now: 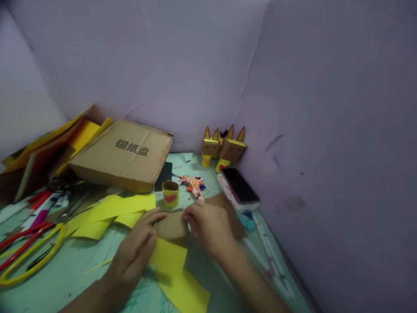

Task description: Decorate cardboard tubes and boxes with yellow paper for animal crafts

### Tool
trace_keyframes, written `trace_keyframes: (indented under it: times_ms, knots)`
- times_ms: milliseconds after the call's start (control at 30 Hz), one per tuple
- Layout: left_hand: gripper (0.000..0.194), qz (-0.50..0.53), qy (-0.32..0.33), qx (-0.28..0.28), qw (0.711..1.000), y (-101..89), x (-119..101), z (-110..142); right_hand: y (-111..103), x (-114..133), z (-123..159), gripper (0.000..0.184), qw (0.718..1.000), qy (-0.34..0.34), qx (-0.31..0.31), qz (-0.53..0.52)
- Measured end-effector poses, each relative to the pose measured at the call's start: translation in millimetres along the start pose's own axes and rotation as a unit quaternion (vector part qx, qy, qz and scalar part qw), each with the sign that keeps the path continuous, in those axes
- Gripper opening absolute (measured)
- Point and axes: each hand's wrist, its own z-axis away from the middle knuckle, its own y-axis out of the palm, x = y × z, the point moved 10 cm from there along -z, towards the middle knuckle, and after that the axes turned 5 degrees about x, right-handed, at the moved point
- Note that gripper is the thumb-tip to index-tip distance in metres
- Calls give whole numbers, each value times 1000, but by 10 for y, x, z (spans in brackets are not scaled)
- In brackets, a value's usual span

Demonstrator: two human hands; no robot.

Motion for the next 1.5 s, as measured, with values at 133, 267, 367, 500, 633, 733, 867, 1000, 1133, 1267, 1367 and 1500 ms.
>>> trace_keyframes:
  times_ms: [133, 267, 367, 500, 633, 733, 867, 1000, 1133, 1267, 1367, 1500]
  knots:
    - [17, -13, 1, 8, 1000, 26, -18, 5, 85, 139, -46, 16, 981, -20, 75, 177]
    - [17, -39, -4, 29, 999, 53, -11, 14, 144, 79, -46, 13, 994, 2, 71, 79]
    - [16, -52, -5, 34, 998, 52, -13, 13, 226, -79, -6, 8, 995, 44, 35, -87]
    - [16, -61, -3, 37, 997, 50, -35, 6, 400, -235, 37, 23, 973, 88, -12, -215]
    - [15, -56, 4, 24, 998, 30, -49, 3, 585, -404, 70, 30, 917, 162, -48, -361]
    - [14, -45, 1, 23, 999, 36, -32, 3, 686, -521, 148, 29, 864, 219, -60, -449]
    - [18, -7, -25, 17, 1000, 8, 0, 0, 641, -651, 360, 35, 817, 264, -88, -505]
    - [24, 56, -91, -85, 991, -251, 63, 1, 350, -758, 562, 34, 812, 253, -158, -501]
    - [26, 137, -210, -201, 947, -452, 275, 30, 167, -637, 464, 34, 837, 203, -134, -489]
    - [29, 157, -280, -209, 924, -382, 406, -38, 213, -342, 189, 40, 848, 165, -16, -503]
    - [28, 125, -283, -201, 930, -333, 399, -96, 180, -234, 79, 33, 858, 155, 1, -491]
    - [23, 79, -262, -188, 943, -301, 331, -138, 218, -255, 78, 22, 854, 170, -6, -491]
